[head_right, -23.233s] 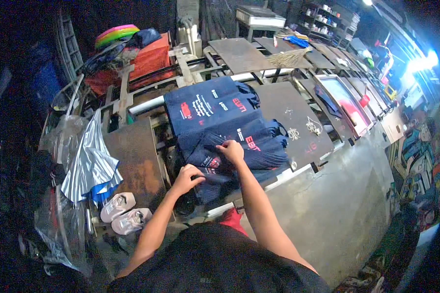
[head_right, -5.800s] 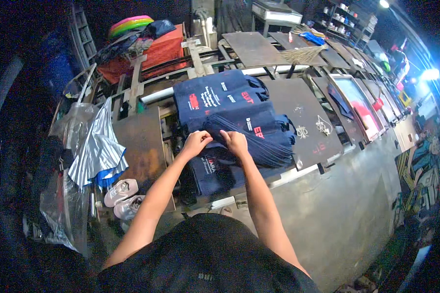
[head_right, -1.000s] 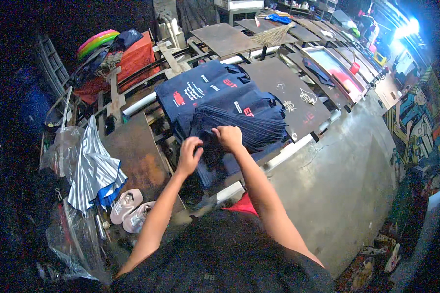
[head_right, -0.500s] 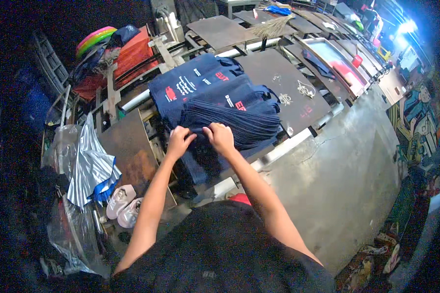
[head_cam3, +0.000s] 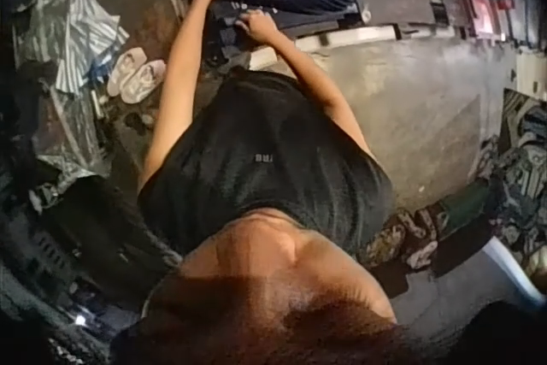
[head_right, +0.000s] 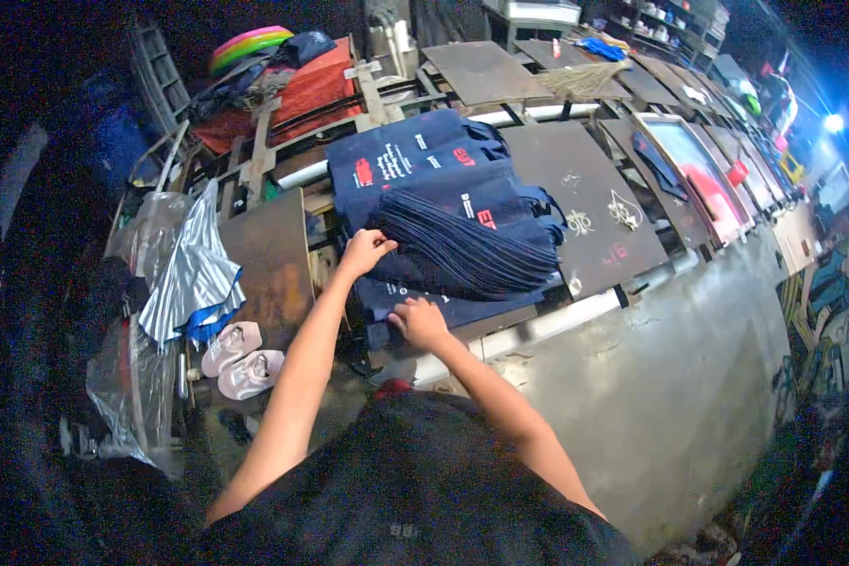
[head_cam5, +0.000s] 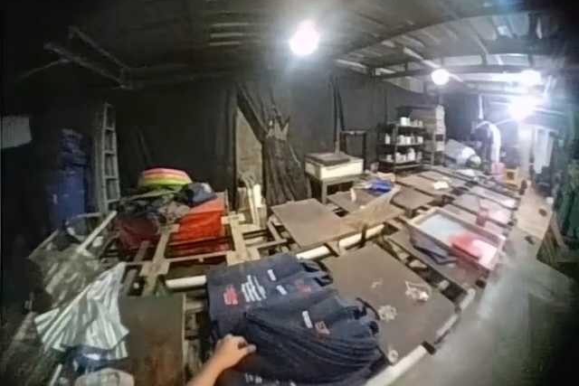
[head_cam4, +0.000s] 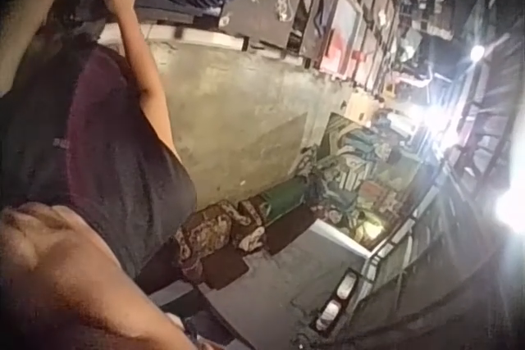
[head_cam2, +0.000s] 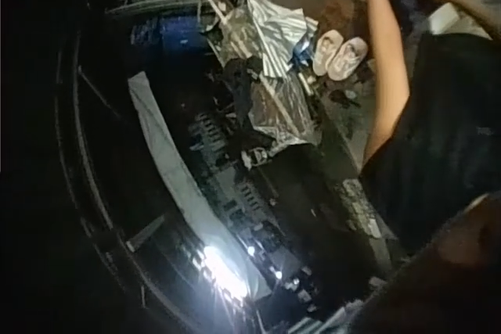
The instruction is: The person is screen printing a design onto a tote bag using a squeegee and then folding a stack of already printed bags.
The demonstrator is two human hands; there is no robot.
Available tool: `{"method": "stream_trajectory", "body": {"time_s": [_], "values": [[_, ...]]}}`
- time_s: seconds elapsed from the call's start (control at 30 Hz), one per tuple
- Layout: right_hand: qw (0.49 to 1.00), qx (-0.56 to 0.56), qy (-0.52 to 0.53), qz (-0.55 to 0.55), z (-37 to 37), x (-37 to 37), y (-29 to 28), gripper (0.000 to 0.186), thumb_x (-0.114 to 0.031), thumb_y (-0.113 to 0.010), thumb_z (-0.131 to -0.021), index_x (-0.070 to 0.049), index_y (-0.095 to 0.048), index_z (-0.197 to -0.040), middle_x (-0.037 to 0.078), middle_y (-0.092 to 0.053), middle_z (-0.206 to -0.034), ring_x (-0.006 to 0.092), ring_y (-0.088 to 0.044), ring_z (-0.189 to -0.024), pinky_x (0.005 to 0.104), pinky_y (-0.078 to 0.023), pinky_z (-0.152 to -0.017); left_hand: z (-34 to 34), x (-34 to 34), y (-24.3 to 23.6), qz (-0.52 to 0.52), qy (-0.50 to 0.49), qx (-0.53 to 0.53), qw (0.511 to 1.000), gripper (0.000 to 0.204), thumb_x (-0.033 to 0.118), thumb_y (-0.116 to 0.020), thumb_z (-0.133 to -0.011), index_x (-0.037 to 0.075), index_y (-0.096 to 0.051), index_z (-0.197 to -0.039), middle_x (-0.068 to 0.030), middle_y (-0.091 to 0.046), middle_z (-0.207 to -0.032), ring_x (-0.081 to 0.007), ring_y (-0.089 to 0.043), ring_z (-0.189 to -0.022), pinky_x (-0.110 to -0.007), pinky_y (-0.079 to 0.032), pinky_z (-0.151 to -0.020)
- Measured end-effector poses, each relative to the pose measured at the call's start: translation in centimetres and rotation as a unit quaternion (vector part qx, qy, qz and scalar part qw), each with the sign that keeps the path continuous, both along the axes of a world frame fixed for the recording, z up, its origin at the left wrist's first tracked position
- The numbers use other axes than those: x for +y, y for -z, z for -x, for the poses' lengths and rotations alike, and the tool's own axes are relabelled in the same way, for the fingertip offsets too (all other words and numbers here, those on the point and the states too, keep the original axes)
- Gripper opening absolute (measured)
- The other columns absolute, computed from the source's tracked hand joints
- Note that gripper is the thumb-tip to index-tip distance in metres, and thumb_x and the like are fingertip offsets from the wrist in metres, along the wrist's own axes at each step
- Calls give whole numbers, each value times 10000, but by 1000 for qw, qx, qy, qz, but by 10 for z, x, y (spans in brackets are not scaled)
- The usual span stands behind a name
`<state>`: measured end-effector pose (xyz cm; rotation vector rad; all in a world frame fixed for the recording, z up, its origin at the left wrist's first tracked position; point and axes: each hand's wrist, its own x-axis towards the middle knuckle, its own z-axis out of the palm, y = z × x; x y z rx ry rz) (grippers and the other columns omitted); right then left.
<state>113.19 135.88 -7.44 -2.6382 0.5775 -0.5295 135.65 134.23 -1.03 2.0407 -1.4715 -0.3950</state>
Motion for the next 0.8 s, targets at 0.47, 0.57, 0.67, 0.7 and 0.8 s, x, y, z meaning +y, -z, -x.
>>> {"method": "stream_trajectory", "body": {"time_s": [0.47,0.57,0.67,0.7,0.8], "values": [[971,-24,168,-168,-26,-98,-73,412,-435,-524,-962,-80,-714,-871,214,-688,-856,423,-665,-844,523,-517,-754,47,160,40,6,123,-27,992,459,350,-819,-726,149,-702,-1122,-72,-628,-1271,-304,-525,-1173,-450,-378,-1032],[971,-14,141,-190,-28,-104,-77,410,-443,-527,-958,-85,-721,-900,217,-684,-860,413,-666,-852,513,-512,-742,37,145,42,55,109,-31,992,297,289,-796,-733,108,-742,-963,-71,-673,-1117,-286,-533,-1080,-407,-420,-979],[970,-28,145,-194,-18,-104,-69,410,-440,-524,-959,-84,-718,-899,213,-686,-864,412,-665,-855,511,-513,-740,31,105,11,0,97,-15,995,239,268,-775,-759,96,-735,-920,-80,-694,-996,-283,-561,-996,-402,-447,-911],[971,-37,140,-193,-18,-100,-72,410,-439,-523,-960,-83,-717,-899,210,-687,-867,412,-664,-856,509,-514,-739,25,93,6,36,87,-3,996,225,260,-766,-767,92,-731,-911,-84,-693,-959,-284,-569,-970,-402,-454,-887],[972,-51,136,-183,-15,-78,-76,427,-434,-508,-968,-65,-704,-876,208,-683,-836,408,-664,-859,504,-512,-729,14,53,-18,86,111,-12,990,221,270,-741,-789,80,-722,-901,-102,-690,-926,-301,-584,-929,-424,-465,-828]]}}
